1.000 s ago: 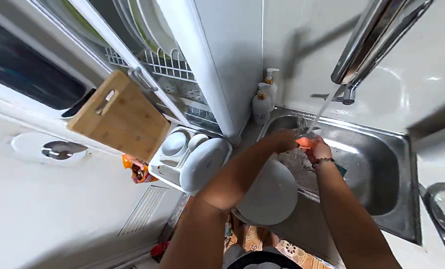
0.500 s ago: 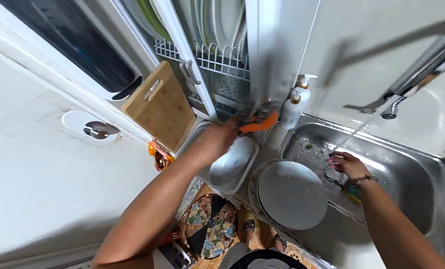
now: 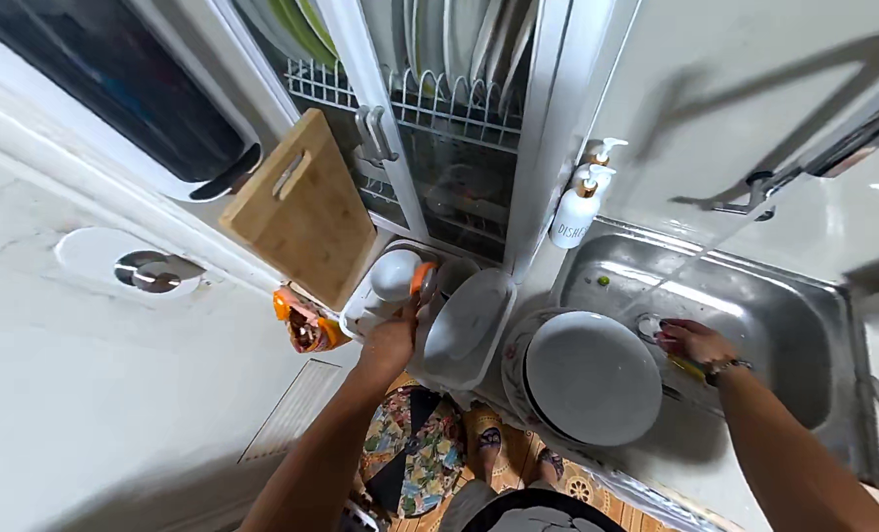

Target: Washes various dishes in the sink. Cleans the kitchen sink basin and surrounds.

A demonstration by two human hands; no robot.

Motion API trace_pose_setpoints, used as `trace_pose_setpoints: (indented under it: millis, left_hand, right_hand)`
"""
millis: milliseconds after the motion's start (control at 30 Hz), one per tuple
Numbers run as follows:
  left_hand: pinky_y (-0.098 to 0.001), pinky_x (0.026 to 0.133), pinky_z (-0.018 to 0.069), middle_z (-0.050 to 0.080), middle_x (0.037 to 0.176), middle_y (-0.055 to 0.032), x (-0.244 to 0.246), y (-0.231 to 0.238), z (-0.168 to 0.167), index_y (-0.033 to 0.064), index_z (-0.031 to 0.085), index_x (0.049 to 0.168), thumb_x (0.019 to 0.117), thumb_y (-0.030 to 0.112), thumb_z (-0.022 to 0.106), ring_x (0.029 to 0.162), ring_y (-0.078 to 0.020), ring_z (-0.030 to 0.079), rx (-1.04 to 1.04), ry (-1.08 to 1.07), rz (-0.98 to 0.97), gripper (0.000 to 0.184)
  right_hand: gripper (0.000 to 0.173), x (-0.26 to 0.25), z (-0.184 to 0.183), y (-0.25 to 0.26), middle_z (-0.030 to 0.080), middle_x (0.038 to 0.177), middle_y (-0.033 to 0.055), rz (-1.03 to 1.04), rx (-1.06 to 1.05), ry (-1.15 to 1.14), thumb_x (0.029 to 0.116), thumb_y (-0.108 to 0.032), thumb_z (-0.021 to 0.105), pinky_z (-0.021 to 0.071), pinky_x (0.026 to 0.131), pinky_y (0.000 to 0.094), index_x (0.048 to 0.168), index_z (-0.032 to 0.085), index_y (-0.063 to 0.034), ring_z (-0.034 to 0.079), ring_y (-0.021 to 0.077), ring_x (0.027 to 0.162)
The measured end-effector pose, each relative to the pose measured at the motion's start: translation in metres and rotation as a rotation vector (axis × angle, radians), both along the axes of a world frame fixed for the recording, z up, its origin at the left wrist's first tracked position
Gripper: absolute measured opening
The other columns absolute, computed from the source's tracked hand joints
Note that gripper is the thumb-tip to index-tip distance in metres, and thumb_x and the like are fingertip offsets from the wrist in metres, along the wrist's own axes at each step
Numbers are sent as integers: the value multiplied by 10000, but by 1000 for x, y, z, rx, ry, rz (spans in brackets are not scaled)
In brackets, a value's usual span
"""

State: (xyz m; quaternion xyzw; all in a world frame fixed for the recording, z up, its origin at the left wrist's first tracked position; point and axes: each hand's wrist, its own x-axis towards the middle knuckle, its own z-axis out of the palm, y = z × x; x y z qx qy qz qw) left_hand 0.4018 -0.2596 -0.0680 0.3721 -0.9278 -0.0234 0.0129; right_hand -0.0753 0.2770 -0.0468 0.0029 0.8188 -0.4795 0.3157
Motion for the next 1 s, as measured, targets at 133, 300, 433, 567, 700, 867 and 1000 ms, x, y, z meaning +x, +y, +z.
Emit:
trace_pose_setpoints:
  millis: [133, 300, 433, 567, 700, 867, 1000]
  left_hand:
    - [-624, 763, 574, 592, 1331, -186, 5, 2, 13, 366, 209, 1611, 918, 191, 650, 1046, -416, 665, 104, -202, -93, 840]
    - [-658, 819, 547, 636, 1238, -234, -12, -3, 41, 209, 405, 1536, 841, 204, 775, 1064, -460, 650, 86, -187, -162, 788]
    - [-682, 820, 519, 645, 1193, -248, -27, 4, 83, 129, 501, 1451, 795, 302, 816, 1077, -481, 632, 104, -316, -192, 748]
    - [-617, 803, 547, 624, 1293, -118, 3, -37, 19, 233, 536, 1412, 876, 374, 723, 1130, -373, 632, -71, -208, -212, 585]
    - [-520, 900, 552, 601, 1356, -22, 24, -55, 2, 303, 525, 1432, 821, 465, 744, 1219, -245, 597, -80, -147, -257, 668]
    - [-459, 1008, 525, 606, 1370, 32, 32, -57, 54, 330, 575, 1382, 896, 423, 705, 1257, -165, 579, 124, -76, -260, 512]
    - [-432, 1063, 500, 586, 1382, -213, -14, 23, 215, -71, 528, 1390, 1020, 109, 570, 1246, -236, 598, 525, 266, -70, 414]
  right_hand:
    - [385, 6, 46, -45, 726, 1133, 112, -23, -148, 49, 1046, -309, 562, 610, 795, 390, 1360, 592, -88, 723, 214, 911]
    - [336, 11, 132, -87, 696, 1053, 105, -78, -236, 78, 1064, -191, 528, 588, 774, 312, 1340, 552, -1, 687, 130, 826]
    - [290, -5, 133, -71, 712, 1002, 104, 54, -94, 104, 1047, -155, 554, 565, 741, 302, 1291, 618, -13, 662, 121, 770]
    - [331, -32, 80, -24, 671, 1250, 257, 361, 448, 185, 995, -185, 648, 459, 1037, 624, 1279, 680, -18, 631, 419, 1184]
    - [957, -62, -126, 30, 686, 1063, 294, -7, 819, 732, 495, -792, 707, 479, 834, 768, 1124, 724, -71, 654, 503, 1004]
    - [929, -96, -192, 39, 527, 1372, 315, 226, 812, 329, 629, -494, 886, 494, 916, 728, 1412, 539, -136, 578, 524, 1166]
    - [603, -63, -113, 3, 717, 1094, 133, -18, 284, 238, 864, -342, 783, 598, 816, 540, 1400, 544, -205, 712, 293, 938]
